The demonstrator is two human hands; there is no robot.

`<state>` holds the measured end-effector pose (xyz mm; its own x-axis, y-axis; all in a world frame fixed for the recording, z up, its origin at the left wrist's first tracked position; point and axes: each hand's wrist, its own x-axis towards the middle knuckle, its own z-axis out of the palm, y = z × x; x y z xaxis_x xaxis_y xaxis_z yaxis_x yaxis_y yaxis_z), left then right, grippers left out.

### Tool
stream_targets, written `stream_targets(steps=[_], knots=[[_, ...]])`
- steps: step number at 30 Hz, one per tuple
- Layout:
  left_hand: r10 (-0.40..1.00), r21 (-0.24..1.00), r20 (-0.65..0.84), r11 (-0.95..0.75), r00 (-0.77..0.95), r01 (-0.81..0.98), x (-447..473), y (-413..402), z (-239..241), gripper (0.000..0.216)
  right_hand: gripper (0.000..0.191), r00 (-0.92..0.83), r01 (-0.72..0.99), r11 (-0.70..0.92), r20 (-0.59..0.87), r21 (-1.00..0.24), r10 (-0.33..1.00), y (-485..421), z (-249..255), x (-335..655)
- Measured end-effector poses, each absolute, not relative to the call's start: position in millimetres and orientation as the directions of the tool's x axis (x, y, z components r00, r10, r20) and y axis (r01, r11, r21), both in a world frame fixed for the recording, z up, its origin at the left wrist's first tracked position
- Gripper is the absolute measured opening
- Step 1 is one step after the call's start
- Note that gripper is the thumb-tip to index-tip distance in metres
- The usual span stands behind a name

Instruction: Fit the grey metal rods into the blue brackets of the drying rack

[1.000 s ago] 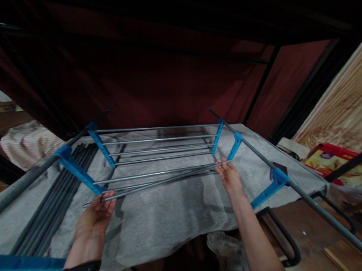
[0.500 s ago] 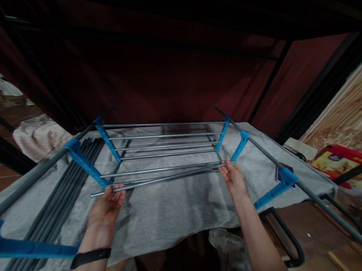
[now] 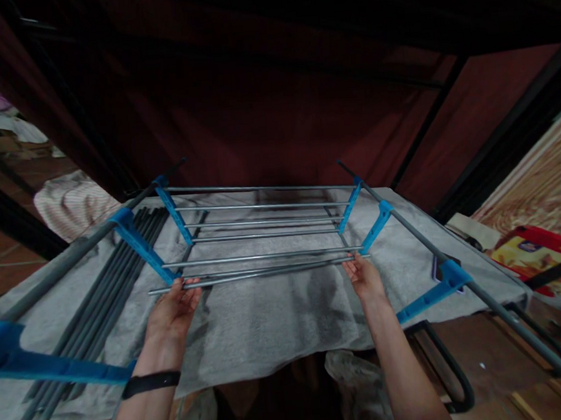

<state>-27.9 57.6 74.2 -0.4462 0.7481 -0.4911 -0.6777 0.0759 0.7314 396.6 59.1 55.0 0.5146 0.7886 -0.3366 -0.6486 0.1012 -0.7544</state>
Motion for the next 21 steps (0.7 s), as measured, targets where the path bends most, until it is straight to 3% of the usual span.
stream_targets(steps=[21], knots=[[0.736, 0.697, -0.506, 0.043, -0.450, -0.716, -16, 53, 86, 0.021, 0.014, 0.469, -0.655, -0.084, -0.491, -0.751, 0.735, 59, 48, 402]])
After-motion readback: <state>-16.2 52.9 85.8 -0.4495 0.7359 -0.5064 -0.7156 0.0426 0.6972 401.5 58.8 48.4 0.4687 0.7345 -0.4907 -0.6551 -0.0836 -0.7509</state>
